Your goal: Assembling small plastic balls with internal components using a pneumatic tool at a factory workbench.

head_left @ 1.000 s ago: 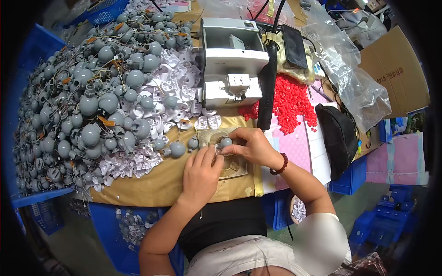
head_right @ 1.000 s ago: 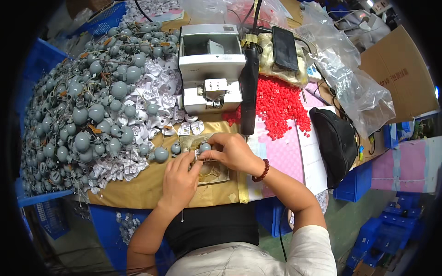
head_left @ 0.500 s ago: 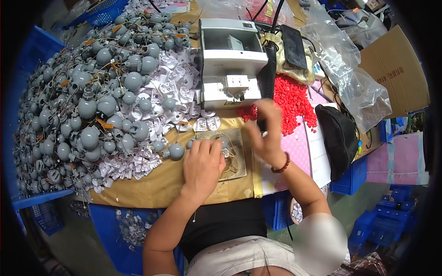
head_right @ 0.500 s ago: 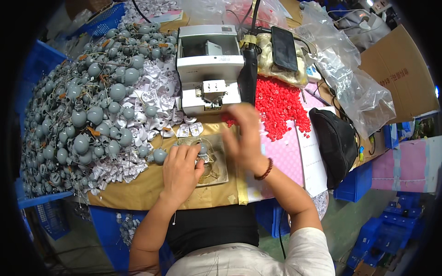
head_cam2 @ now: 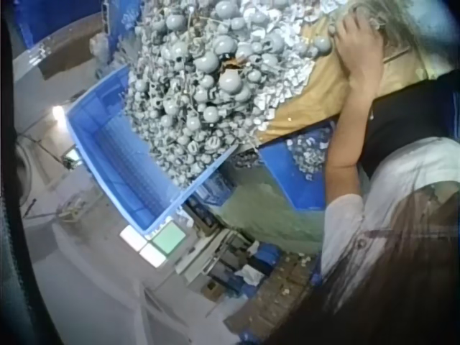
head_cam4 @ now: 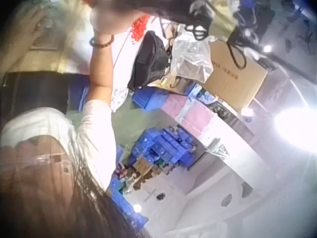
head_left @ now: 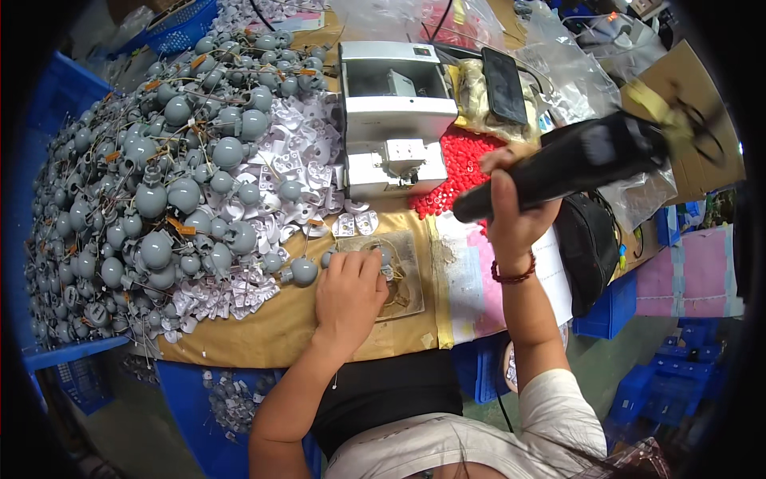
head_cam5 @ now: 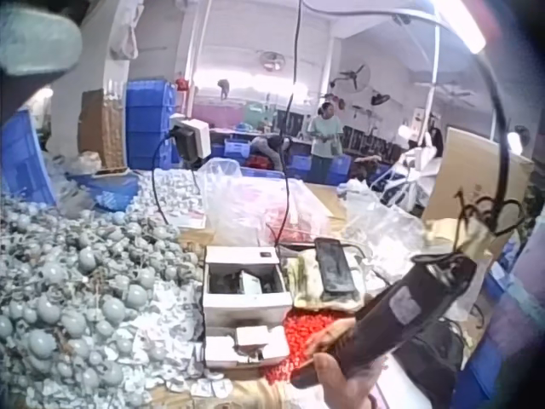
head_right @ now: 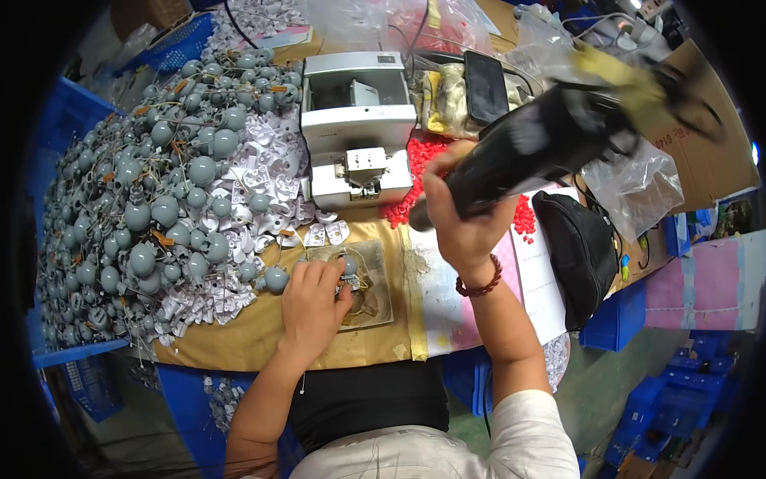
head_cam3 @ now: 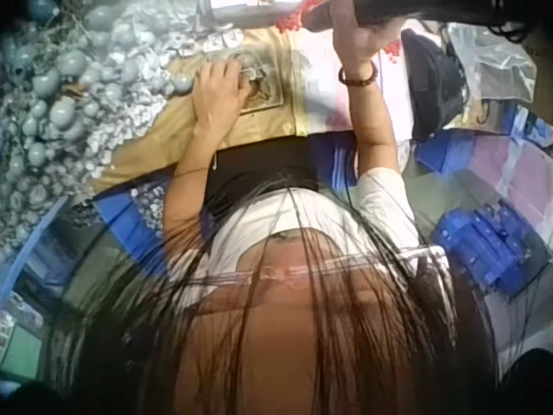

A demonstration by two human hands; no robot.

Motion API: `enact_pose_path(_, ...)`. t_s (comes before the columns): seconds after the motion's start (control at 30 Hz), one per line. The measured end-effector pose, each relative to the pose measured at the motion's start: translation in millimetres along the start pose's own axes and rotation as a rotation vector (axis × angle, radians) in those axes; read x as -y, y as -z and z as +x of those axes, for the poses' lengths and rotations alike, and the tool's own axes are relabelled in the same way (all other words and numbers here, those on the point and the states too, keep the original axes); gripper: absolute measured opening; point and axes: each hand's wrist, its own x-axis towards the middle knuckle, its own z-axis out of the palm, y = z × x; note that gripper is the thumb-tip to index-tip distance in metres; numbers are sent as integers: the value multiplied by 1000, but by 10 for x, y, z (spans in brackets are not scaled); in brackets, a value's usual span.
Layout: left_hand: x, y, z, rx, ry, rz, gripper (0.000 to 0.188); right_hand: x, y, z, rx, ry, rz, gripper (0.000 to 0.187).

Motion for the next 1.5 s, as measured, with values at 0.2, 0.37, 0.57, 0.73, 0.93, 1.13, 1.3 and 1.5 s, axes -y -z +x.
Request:
enact_pose_path(0.2, -25, 19, 24, 0, 4, -57, 37, 96, -508, 510, 110, -85, 231, 49)
enact_pose_path(0.37, -33, 30, 8, 54, 37, -42, 36, -158, -721, 677, 183, -133, 134, 32)
enact_pose_path(0.57, -12, 34, -3, 51, 46, -53, 35, -216, -735, 625, 262, -403, -15, 40)
enact_pose_path(0.73, -13, 7, 11, 29, 55, -105, 35, 156, -644, 145, 281, -538, 124, 41)
enact_pose_path(0.93, 25, 7, -19, 31, 11, -35, 39, 328, -625, -278, 322, -538, 205, 53)
enact_pose_path(1.13, 10, -3, -14, 44, 41, -49, 32, 301, -582, -352, 444, -348, 135, 67)
enact_pose_path(1.3, 18, -26, -10, 37, 58, -77, 28, 308, -533, -370, 513, -300, 155, 73)
enact_pose_path(1.5, 14, -21, -13, 34, 59, -83, 25, 246, -503, -378, 584, -233, 180, 74)
